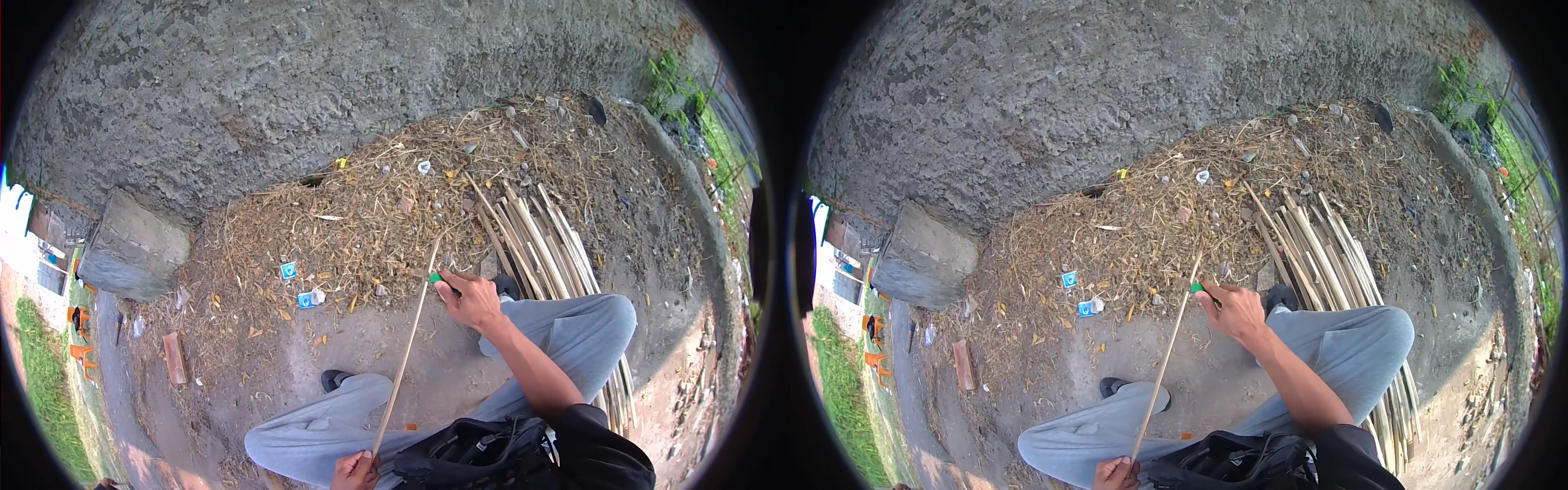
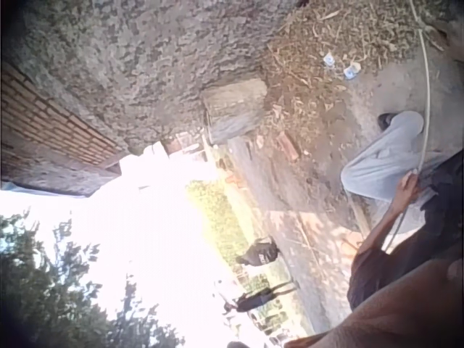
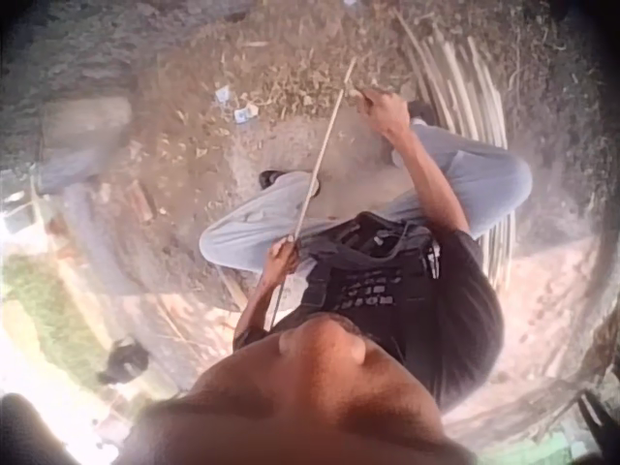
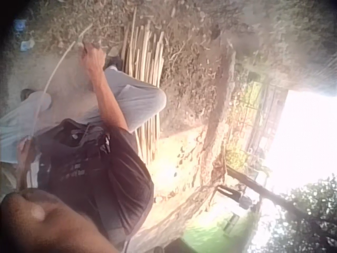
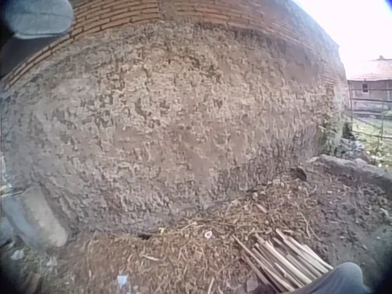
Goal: The person scrapes and trims a thin bamboo strip using a utility knife, holding the strip by hand and shaving along its length.
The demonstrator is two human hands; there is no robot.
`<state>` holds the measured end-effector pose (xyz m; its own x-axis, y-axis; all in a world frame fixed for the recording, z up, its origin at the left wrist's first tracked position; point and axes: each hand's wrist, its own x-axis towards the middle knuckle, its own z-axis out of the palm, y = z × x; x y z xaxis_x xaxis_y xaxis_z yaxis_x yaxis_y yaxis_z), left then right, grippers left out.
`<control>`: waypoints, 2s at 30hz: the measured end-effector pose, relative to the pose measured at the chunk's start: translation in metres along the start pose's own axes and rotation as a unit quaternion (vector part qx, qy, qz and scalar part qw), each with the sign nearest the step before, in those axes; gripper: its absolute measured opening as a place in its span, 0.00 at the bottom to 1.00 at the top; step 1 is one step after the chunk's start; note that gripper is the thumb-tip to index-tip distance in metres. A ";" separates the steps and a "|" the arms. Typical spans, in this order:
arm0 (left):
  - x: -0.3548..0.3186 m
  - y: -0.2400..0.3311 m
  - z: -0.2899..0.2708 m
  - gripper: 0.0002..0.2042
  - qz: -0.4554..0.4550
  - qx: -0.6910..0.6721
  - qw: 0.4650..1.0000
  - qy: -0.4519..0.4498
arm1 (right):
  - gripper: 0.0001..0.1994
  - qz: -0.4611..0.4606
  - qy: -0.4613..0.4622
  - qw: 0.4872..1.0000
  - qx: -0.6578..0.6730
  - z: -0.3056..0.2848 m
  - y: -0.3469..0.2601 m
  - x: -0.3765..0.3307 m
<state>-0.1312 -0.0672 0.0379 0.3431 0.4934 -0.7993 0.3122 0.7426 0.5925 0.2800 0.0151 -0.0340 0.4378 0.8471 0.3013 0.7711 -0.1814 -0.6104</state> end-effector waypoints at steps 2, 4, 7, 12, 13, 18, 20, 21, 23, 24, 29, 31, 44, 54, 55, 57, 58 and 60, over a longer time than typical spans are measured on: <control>-0.011 0.007 0.000 0.15 -0.025 0.025 0.999 -0.014 | 0.14 0.048 0.025 0.999 -0.001 0.000 0.008 0.003; -0.018 0.009 0.001 0.15 -0.027 0.025 0.999 -0.009 | 0.14 0.037 0.019 0.999 -0.014 0.001 0.009 0.001; -0.024 0.001 -0.003 0.16 -0.047 -0.021 0.999 -0.017 | 0.15 0.042 0.024 0.998 -0.036 0.004 0.009 0.001; -0.056 -0.012 -0.012 0.19 0.030 0.063 0.996 0.048 | 0.17 0.224 -0.005 0.970 -0.093 -0.016 0.061 0.013; -0.054 -0.005 -0.012 0.19 0.029 0.061 0.996 0.050 | 0.17 0.268 0.007 0.962 -0.048 -0.020 0.060 0.013; -0.019 0.016 -0.006 0.19 0.026 0.037 0.989 0.140 | 0.19 0.200 -0.127 0.962 -0.137 0.006 0.041 -0.001; -0.003 0.021 -0.007 0.19 0.067 0.094 0.985 0.125 | 0.20 0.163 -0.191 0.951 -0.179 0.024 0.050 -0.019; 0.007 0.022 -0.006 0.19 0.068 0.095 0.985 0.125 | 0.20 0.183 -0.276 0.936 -0.119 0.032 0.051 -0.025; 0.022 0.025 0.002 0.18 0.127 0.079 0.979 0.140 | 0.21 0.199 -0.359 0.910 -0.059 0.033 0.046 -0.024; 0.026 0.033 0.005 0.18 0.127 0.077 0.979 0.142 | 0.21 0.181 -0.314 0.932 0.024 0.028 0.031 -0.022; 0.046 0.076 0.036 0.16 0.133 0.021 0.990 0.050 | 0.21 0.198 -0.161 0.943 0.213 0.001 -0.044 -0.017; 0.068 0.071 0.038 0.15 0.146 0.032 0.988 0.042 | 0.20 0.093 -0.118 0.954 0.260 0.003 -0.054 -0.030; 0.120 0.103 0.068 0.17 0.155 0.026 0.986 -0.053 | 0.14 0.192 -0.226 0.899 0.323 0.018 -0.067 -0.041; 0.139 0.108 0.065 0.13 0.024 -0.126 0.985 -0.117 | 0.17 0.127 -0.207 0.948 0.206 0.014 -0.067 -0.043; 0.143 0.109 0.060 0.14 0.026 -0.134 0.982 -0.131 | 0.17 0.054 -0.149 0.971 0.177 0.018 -0.057 -0.044; 0.144 0.112 0.057 0.15 0.026 -0.143 0.979 -0.143 | 0.19 -0.019 -0.091 0.985 0.147 0.020 -0.051 -0.045; 0.142 0.115 0.058 0.15 0.021 -0.135 0.982 -0.128 | 0.19 -0.031 -0.109 0.986 0.126 0.017 -0.053 -0.044; 0.141 0.117 0.059 0.16 0.015 -0.128 0.985 -0.113 | 0.19 -0.042 -0.129 0.985 0.105 0.012 -0.057 -0.044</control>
<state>0.0054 0.0623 0.0004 0.5455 0.4247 -0.7226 0.0754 0.8337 0.5470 0.2108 -0.0059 -0.0214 0.2242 0.9581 0.1781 0.6751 -0.0210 -0.7374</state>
